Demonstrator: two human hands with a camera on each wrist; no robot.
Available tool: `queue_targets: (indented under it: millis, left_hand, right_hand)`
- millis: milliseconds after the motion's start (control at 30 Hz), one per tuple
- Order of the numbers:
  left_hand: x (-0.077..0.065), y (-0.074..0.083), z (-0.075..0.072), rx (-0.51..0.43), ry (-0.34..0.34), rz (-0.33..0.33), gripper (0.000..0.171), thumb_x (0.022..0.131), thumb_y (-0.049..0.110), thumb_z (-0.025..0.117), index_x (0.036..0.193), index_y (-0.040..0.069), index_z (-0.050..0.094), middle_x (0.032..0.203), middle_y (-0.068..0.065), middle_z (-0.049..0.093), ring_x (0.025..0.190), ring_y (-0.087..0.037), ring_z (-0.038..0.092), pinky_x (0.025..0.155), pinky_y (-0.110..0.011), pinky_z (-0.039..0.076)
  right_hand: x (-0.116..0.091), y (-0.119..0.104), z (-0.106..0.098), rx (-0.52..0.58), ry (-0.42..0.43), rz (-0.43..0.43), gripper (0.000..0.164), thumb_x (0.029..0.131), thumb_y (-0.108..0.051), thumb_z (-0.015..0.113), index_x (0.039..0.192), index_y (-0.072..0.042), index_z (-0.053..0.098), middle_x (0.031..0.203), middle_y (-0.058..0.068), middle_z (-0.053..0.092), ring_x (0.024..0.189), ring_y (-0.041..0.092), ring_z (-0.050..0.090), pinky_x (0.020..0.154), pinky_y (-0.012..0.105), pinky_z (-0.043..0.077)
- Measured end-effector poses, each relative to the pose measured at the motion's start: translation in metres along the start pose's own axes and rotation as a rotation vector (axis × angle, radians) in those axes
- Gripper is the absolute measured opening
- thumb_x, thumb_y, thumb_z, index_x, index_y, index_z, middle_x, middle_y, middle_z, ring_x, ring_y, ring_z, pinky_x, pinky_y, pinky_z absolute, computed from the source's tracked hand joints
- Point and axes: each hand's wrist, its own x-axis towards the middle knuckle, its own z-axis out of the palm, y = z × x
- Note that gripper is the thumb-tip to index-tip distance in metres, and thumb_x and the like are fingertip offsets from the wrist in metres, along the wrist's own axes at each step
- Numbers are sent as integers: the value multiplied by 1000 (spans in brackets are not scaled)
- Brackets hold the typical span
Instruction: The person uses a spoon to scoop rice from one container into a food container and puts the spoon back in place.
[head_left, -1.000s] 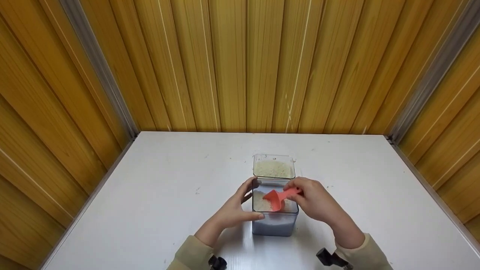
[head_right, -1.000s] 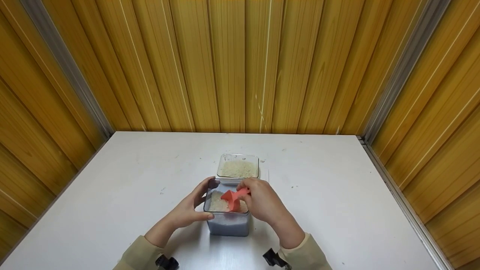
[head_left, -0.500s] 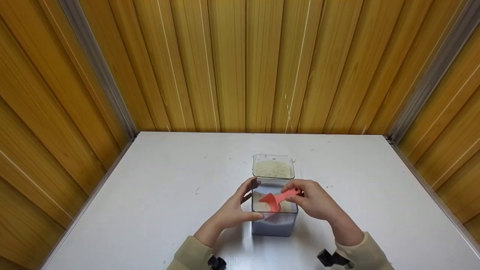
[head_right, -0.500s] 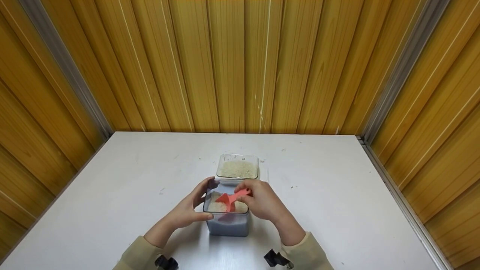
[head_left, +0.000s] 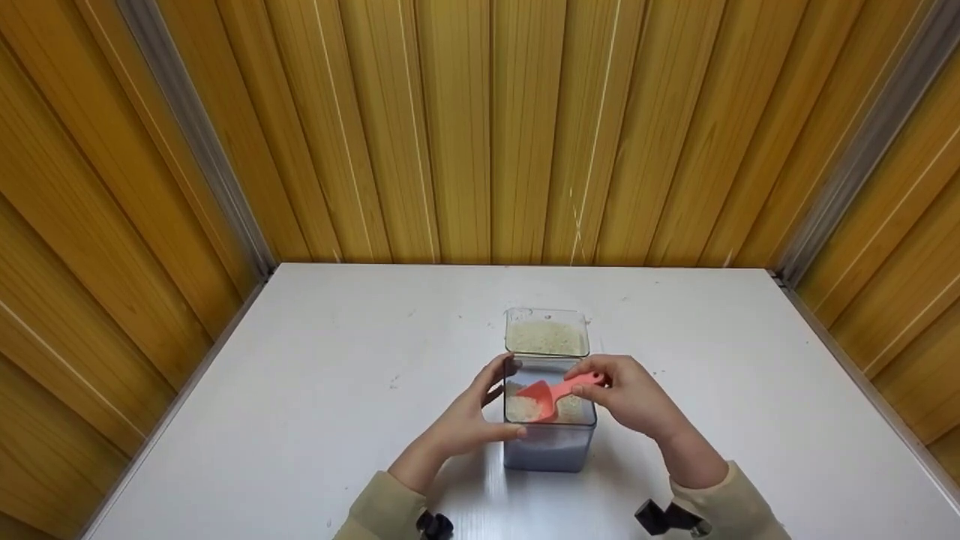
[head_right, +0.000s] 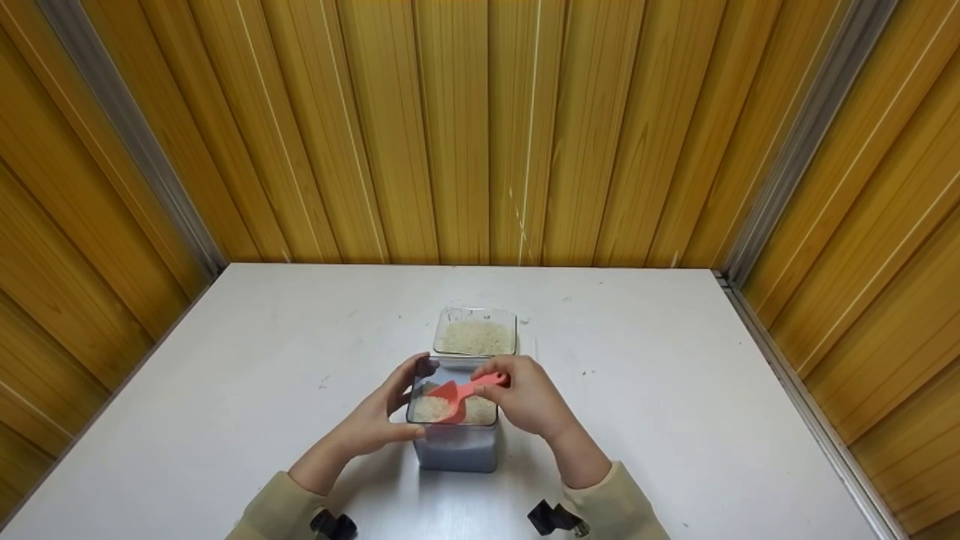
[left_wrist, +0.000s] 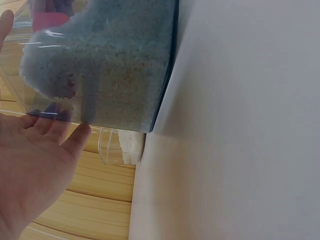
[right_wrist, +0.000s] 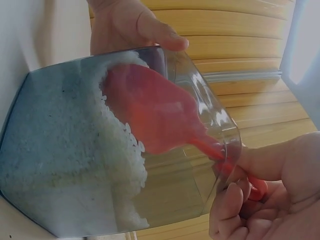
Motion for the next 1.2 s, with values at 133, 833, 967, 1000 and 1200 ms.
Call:
queue_targets:
  millis: [133, 833, 967, 1000, 1200]
  left_hand:
    - [0, 0, 0, 0, 4, 1, 107, 83, 22, 87, 164, 10, 19, 166, -12, 33, 157, -29, 30, 131, -45, 30]
    - [0, 0, 1, 6, 16, -20, 107, 82, 23, 88, 164, 12, 20, 167, -9, 34, 156, -28, 31, 131, -43, 32]
    - [0, 1, 1, 11, 18, -25, 107, 82, 24, 87, 164, 12, 20, 167, -9, 34, 156, -28, 32, 131, -43, 32]
    - [1, 2, 1, 11, 17, -25, 107, 82, 24, 87, 164, 11, 20, 167, -9, 34, 156, -28, 32, 131, -44, 32]
    - [1, 2, 1, 13, 8, -35, 107, 83, 24, 86, 165, 12, 18, 168, -8, 32, 157, -27, 29, 131, -42, 31]
  right_hand:
    - [1, 3, -5, 36, -11, 2, 17, 94, -7, 71, 110, -1, 75, 83, 3, 61, 71, 13, 51, 58, 19, 43]
    - [18, 42, -25, 228, -115, -17, 29, 97, -8, 68, 118, 12, 68, 85, -7, 65, 72, 7, 54, 62, 16, 46]
    - [20, 48, -28, 261, -133, -43, 30, 98, -8, 67, 119, 14, 66, 84, -11, 66, 71, 5, 53, 62, 16, 46]
    - [21, 49, -28, 275, -138, -50, 31, 99, -8, 66, 119, 15, 66, 85, -11, 66, 71, 5, 52, 62, 16, 47]
    - [22, 56, -35, 392, -165, -87, 25, 100, -6, 62, 119, 10, 67, 84, -13, 63, 71, 5, 49, 63, 17, 46]
